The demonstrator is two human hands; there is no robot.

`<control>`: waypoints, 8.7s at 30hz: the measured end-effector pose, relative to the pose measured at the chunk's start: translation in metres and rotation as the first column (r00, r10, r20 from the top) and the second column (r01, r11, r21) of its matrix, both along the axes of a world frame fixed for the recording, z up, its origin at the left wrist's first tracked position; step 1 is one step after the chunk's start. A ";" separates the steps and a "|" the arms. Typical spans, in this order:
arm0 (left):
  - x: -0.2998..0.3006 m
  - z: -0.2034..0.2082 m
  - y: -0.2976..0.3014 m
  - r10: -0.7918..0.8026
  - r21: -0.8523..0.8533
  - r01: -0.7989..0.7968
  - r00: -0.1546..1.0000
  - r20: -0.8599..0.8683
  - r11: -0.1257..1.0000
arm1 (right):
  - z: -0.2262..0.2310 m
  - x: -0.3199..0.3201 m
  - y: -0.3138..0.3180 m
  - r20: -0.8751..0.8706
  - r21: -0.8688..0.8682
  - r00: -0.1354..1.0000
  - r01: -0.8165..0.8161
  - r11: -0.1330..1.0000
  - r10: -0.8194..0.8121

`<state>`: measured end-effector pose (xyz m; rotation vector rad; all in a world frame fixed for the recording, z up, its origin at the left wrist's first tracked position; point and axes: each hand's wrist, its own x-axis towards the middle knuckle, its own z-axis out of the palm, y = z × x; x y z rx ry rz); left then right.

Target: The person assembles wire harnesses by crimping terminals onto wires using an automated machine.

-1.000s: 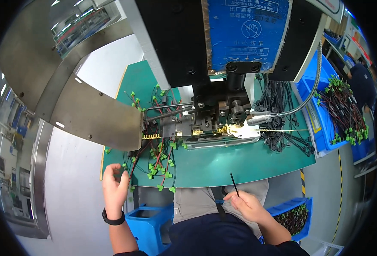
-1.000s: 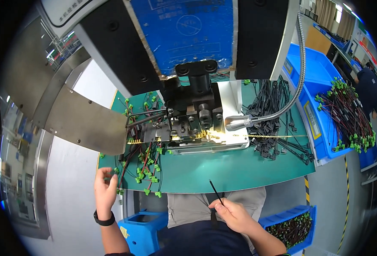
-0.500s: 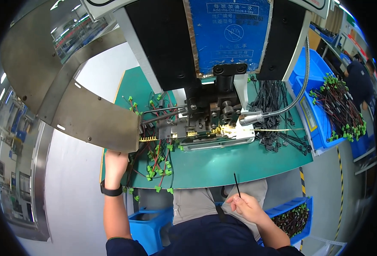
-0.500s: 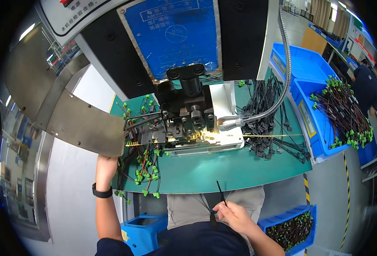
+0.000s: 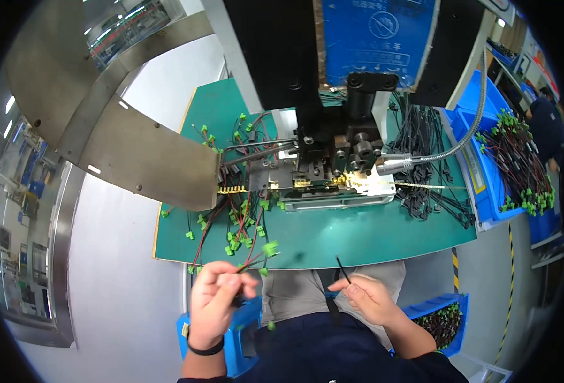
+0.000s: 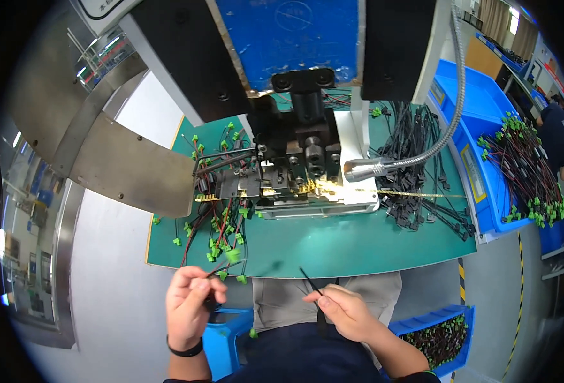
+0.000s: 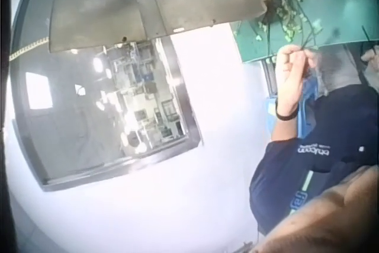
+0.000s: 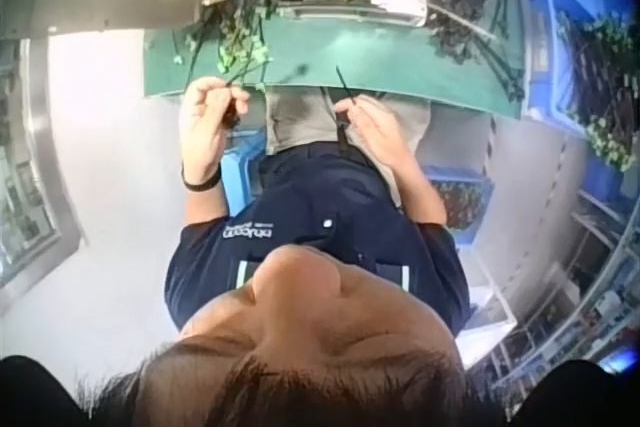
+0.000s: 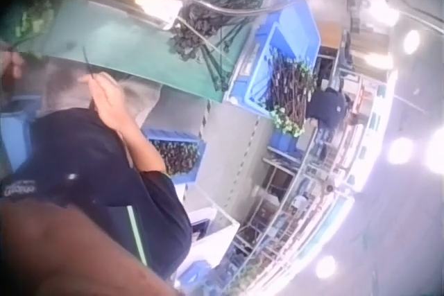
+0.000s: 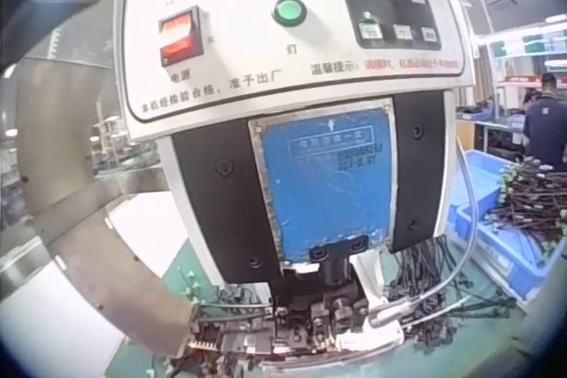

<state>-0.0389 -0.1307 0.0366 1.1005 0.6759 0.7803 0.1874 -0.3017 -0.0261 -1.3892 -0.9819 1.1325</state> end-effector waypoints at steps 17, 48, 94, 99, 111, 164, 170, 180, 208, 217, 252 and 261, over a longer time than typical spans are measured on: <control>0.101 -0.034 -0.015 -0.420 -0.450 0.452 0.891 0.176 0.770 | -0.002 -0.006 0.015 -0.237 0.180 0.904 0.402 0.898 -0.357; 0.129 -0.036 -0.006 -0.284 -0.117 0.291 0.956 0.076 0.950 | 0.000 -0.006 0.023 -0.011 0.119 0.924 0.381 0.917 -0.382; 0.170 -0.012 0.011 -0.145 -0.122 0.150 0.988 0.054 0.981 | 0.033 0.031 0.087 -0.385 0.195 0.848 0.460 0.866 -0.364; 0.175 -0.007 0.014 -0.147 -0.096 0.146 0.989 -0.003 0.985 | 0.035 0.038 0.090 -0.475 0.136 0.815 0.441 0.887 -0.332; 0.183 -0.006 0.014 -0.071 -0.172 0.070 0.997 0.003 0.983 | 0.042 0.038 0.094 -0.686 0.008 0.666 0.409 0.912 -0.293; 0.139 -0.012 -0.029 -0.351 0.098 0.382 0.906 -0.238 0.919 | 0.105 0.107 -0.117 0.071 -0.275 0.941 0.337 0.900 -0.330; 0.143 -0.030 -0.021 -0.350 0.088 0.382 0.902 -0.253 0.920 | 0.163 0.280 -0.127 0.970 0.242 -0.170 0.760 0.603 -0.174; 0.144 -0.052 0.000 -0.317 -0.167 0.296 0.941 -0.116 0.940 | 0.111 0.354 -0.073 0.756 0.642 -0.459 0.377 0.668 -0.467; 0.105 0.034 -0.062 -0.919 0.356 0.880 0.188 0.346 0.314 | 0.047 0.321 0.046 0.573 -0.208 0.683 0.657 0.725 -0.454; 0.126 0.045 -0.087 -0.826 0.470 0.832 -0.025 0.564 0.296 | 0.049 0.312 0.052 0.472 -0.068 0.687 0.654 0.754 -0.553; 0.074 0.047 -0.045 -0.595 0.226 0.878 0.080 0.799 0.422 | 0.036 0.058 -0.051 -0.603 0.326 0.583 0.803 0.500 -0.544; 0.019 -0.028 0.099 0.670 0.952 0.255 0.678 -0.301 0.169 | -0.012 0.024 -0.050 -0.384 0.243 0.807 0.556 0.795 -0.448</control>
